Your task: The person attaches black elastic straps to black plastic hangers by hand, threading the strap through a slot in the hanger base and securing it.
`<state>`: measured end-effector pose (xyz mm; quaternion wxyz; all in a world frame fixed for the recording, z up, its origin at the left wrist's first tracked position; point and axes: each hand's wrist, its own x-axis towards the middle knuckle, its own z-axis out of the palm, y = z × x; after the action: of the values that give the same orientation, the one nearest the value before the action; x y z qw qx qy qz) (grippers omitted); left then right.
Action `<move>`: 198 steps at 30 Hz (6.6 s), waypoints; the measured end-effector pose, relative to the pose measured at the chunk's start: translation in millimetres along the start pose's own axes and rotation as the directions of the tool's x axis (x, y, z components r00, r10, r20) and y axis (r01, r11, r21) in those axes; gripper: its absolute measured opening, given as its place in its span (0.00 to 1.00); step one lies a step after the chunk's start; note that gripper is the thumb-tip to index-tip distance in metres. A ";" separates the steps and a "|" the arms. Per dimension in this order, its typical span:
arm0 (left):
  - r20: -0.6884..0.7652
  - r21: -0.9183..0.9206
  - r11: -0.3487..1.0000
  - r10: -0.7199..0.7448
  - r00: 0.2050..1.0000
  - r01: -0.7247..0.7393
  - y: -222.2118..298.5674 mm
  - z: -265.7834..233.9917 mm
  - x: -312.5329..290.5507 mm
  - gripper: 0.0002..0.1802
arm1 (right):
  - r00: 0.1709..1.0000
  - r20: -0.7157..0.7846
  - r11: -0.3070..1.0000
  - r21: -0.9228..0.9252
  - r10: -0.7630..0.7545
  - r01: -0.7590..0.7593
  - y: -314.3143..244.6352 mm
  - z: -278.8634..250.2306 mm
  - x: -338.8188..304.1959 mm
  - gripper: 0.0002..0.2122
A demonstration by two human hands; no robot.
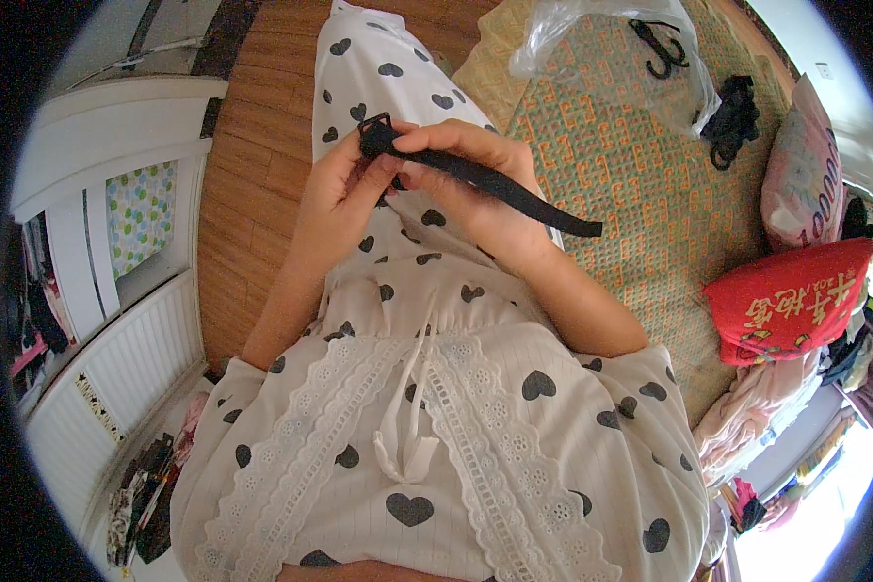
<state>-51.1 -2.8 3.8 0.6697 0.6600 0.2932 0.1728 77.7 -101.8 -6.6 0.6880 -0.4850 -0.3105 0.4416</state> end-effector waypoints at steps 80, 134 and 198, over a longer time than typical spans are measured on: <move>-0.077 0.151 0.963 0.238 0.968 -0.224 3.3 24.1 -11.5 0.19 | 0.508 0.338 0.194 -0.651 -0.792 0.734 9.9 -16.1 21.2 0.11; 0.046 0.357 0.934 0.001 0.999 -0.017 22.0 -22.8 -0.1 0.07 | 0.908 0.281 0.613 -0.670 -0.312 0.418 7.9 -12.7 12.7 0.14; -0.151 0.249 0.968 0.058 0.987 -0.019 31.0 -38.9 -16.9 0.09 | 0.948 0.319 0.977 -0.200 0.001 0.066 0.9 -18.8 25.8 0.08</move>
<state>-83.4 19.3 38.8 0.5537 0.7282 0.3512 0.1995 104.3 -85.6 -13.8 0.5816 -0.4718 -0.4698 0.4673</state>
